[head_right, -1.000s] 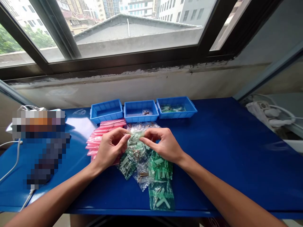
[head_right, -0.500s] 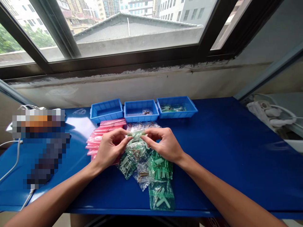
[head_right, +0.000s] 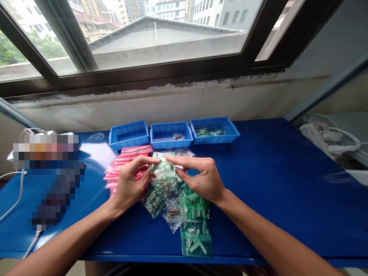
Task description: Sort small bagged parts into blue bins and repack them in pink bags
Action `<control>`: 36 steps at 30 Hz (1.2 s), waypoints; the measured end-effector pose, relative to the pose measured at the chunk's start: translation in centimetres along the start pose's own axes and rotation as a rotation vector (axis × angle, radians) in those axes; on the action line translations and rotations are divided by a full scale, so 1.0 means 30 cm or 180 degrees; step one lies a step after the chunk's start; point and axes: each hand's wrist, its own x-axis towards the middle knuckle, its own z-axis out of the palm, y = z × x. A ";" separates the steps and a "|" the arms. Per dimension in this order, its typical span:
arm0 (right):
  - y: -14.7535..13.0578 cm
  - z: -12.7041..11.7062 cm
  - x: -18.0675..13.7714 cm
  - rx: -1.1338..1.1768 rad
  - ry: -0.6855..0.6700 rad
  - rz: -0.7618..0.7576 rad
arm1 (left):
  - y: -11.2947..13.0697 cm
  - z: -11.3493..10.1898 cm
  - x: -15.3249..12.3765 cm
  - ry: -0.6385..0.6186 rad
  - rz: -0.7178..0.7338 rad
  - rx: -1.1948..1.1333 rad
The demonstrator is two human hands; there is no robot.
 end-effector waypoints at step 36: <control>0.004 0.001 0.006 0.0412 -0.0252 0.0707 | 0.008 -0.002 0.011 -0.0147 -0.0780 -0.0571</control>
